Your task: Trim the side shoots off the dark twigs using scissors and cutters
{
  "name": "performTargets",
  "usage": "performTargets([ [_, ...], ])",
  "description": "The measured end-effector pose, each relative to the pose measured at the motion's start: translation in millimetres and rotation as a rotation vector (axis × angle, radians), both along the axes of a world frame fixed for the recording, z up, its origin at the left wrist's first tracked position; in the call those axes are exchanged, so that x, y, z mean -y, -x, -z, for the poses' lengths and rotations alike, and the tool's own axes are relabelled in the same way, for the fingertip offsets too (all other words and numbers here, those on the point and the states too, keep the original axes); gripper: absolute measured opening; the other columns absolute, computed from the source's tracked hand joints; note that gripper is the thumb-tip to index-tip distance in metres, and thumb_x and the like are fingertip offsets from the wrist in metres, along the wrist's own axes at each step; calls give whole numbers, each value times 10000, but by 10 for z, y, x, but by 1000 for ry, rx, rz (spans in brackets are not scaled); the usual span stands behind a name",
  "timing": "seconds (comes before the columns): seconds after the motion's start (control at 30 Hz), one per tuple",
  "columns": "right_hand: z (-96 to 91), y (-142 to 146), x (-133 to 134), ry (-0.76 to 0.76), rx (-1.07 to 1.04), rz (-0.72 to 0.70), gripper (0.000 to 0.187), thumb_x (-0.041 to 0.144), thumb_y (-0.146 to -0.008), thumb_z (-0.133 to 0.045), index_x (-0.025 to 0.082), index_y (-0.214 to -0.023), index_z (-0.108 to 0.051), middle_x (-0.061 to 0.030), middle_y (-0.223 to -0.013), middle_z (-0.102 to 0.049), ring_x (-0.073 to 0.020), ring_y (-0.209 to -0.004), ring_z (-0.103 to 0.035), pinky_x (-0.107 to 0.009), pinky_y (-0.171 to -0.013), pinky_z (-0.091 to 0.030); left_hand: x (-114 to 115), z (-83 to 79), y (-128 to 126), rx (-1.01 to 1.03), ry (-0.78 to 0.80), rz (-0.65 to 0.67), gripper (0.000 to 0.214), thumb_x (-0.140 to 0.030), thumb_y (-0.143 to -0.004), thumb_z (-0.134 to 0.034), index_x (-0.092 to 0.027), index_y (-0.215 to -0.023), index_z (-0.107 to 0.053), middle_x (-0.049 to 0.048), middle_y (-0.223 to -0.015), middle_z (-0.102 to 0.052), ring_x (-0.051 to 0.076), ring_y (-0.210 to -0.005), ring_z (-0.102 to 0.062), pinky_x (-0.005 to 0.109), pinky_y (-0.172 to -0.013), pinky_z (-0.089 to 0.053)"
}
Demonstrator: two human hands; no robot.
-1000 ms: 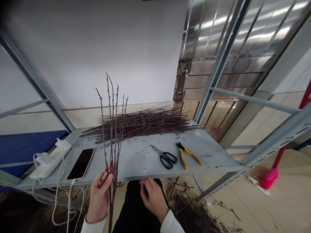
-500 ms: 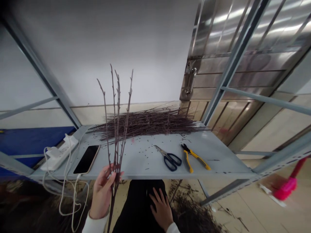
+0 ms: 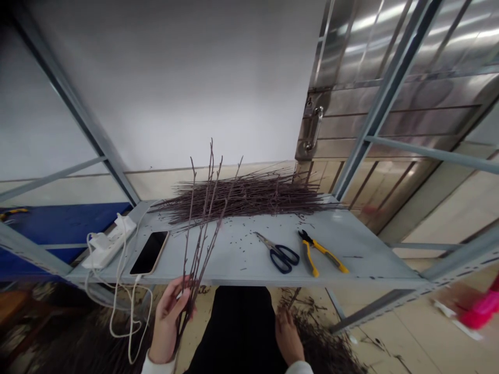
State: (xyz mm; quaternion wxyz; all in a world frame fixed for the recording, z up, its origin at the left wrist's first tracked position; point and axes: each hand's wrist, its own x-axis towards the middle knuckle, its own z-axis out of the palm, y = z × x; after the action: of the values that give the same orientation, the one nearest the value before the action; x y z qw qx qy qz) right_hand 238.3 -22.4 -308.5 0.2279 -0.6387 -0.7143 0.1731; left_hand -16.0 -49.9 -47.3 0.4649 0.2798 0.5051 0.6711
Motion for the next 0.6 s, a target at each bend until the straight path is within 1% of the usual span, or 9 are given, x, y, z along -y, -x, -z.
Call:
performTargets([
  [0.07,32,215,50,34,23,-25,459,261,-864,-378,250,-1281,-569,-89,-1351,-535,-324,-1231,-505,-496,-985,-459,51,71,-17,13,3,-58,332,-324,-631,-810,-197,-904,-672,37,-873,-721,68,-411,-529,167,-353,-412],
  [0.13,64,422,87,77,86,-85,451,279,-872,-386,296,-1286,-563,-34,-1439,-444,-322,-1319,-398,-508,-1029,-407,110,153,-18,-6,26,-96,353,-343,-605,-821,-199,-890,-670,33,-869,-722,52,-384,-498,157,-332,-384],
  [0.2,96,552,96,113,149,-116,441,259,-868,-393,351,-1256,-581,23,-1483,-373,-331,-1361,-319,-530,-1045,-370,179,244,11,-51,63,-90,388,-380,-580,-828,-202,-885,-667,35,-861,-726,50,-371,-488,160,-324,-376],
  [0.23,114,581,86,117,161,-107,445,244,-873,-382,363,-1252,-582,39,-1489,-361,-324,-1367,-310,-525,-1052,-360,218,292,36,-70,77,-72,410,-398,-570,-830,-201,-888,-664,39,-852,-729,50,-366,-482,162,-323,-374],
  [0.3,153,579,42,115,144,-63,464,233,-894,-343,359,-1293,-544,40,-1488,-361,-284,-1357,-343,-484,-1070,-351,303,393,101,-101,94,-37,438,-424,-577,-820,-201,-916,-654,48,-845,-737,39,-354,-457,159,-330,-365],
  [0.4,205,506,-49,141,42,20,480,268,-909,-320,302,-1364,-469,-16,-1476,-389,-240,-1317,-416,-428,-1064,-373,450,569,218,-155,140,29,470,-440,-578,-814,-199,-944,-646,50,-782,-741,50,-370,-460,161,-347,-358],
  [0.47,223,458,-95,186,-34,59,494,313,-910,-322,268,-1388,-438,-54,-1455,-418,-234,-1298,-442,-409,-1027,-415,558,707,301,-192,174,67,485,-453,-553,-822,-193,-926,-652,52,-739,-735,106,-458,-545,186,-398,-410],
  [0.53,227,429,-115,214,-79,70,507,362,-910,-324,261,-1397,-423,-63,-1435,-443,-227,-1291,-452,-385,-996,-445,668,856,385,-224,223,88,485,-483,-536,-820,-193,-892,-664,58,-719,-731,181,-596,-627,216,-447,-450],
  [0.6,221,418,-116,220,-92,66,512,388,-910,-324,268,-1398,-419,-57,-1423,-458,-219,-1278,-469,-369,-985,-453,768,1000,470,-246,270,118,493,-530,-527,-805,-194,-865,-678,64,-713,-735,206,-616,-644,245,-477,-472],
])
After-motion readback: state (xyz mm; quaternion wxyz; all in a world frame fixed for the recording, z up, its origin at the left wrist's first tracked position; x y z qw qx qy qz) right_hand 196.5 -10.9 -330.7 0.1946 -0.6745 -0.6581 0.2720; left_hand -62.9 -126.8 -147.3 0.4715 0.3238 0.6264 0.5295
